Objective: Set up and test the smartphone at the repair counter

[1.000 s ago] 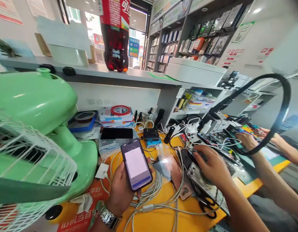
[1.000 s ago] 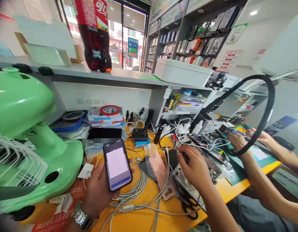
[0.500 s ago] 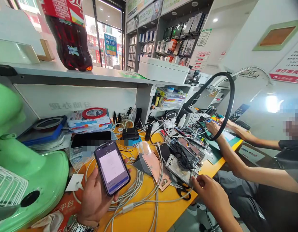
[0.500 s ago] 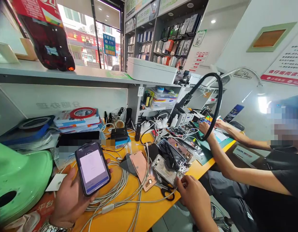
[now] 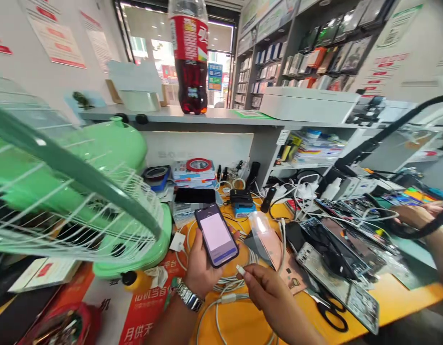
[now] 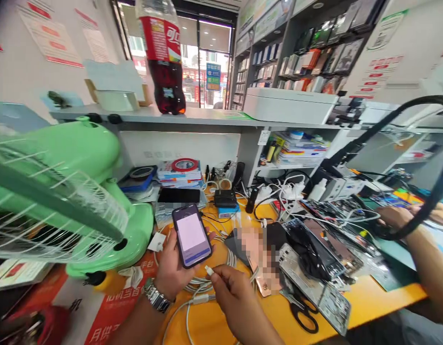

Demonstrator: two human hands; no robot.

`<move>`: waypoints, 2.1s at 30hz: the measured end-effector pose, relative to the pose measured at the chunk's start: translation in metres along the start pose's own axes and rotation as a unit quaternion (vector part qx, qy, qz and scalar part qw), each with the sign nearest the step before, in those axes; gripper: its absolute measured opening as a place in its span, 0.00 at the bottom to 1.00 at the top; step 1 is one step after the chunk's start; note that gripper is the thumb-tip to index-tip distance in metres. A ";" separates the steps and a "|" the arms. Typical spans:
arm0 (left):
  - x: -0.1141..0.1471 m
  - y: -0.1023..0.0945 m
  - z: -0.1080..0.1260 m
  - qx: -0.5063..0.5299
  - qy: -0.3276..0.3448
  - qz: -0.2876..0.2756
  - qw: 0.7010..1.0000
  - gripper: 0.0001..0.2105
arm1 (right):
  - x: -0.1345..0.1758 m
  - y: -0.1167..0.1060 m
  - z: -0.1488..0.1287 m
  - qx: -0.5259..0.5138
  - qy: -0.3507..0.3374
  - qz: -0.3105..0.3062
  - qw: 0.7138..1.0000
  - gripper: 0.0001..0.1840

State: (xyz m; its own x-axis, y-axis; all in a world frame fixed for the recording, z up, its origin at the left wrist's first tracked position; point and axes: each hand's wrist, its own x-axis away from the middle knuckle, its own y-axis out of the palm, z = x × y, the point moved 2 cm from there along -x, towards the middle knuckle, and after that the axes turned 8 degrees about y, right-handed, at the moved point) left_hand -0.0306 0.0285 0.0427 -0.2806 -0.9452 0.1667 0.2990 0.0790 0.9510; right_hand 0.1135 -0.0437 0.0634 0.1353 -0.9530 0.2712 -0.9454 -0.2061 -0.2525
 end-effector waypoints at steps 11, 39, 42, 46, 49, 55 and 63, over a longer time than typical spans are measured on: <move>-0.001 0.004 -0.005 0.026 -0.005 -0.057 0.998 0.29 | -0.027 0.039 0.023 -0.101 0.016 -0.034 0.994 0.25; 0.000 0.002 -0.012 -0.031 -0.041 -0.005 0.999 0.38 | -0.038 0.055 0.037 -0.156 -0.019 0.027 0.987 0.25; -0.002 0.000 -0.008 -0.042 -0.041 -0.034 0.998 0.39 | -0.039 0.052 0.036 -0.125 -0.035 0.020 0.991 0.24; -0.003 -0.001 -0.007 -0.043 -0.031 -0.058 0.997 0.41 | -0.041 0.044 0.039 -0.041 -0.076 0.020 0.996 0.23; -0.003 0.000 -0.009 -0.029 -0.023 -0.076 0.996 0.39 | -0.041 0.040 0.044 -0.032 -0.097 -0.001 0.995 0.22; -0.001 -0.002 -0.012 -0.033 -0.032 -0.074 0.996 0.41 | -0.039 0.043 0.050 -0.024 -0.108 0.014 0.994 0.22; 0.001 0.002 -0.012 -0.015 -0.018 -0.074 0.997 0.38 | -0.038 0.046 0.049 0.108 -0.144 0.107 0.978 0.24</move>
State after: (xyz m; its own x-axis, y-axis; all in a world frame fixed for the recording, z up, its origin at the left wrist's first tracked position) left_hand -0.0192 0.0241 0.0415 -0.3550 -0.9342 0.0353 0.2796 -0.0701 0.9576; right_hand 0.0791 -0.0277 -0.0037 0.0477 -0.9961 -0.0748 -0.8810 -0.0067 -0.4731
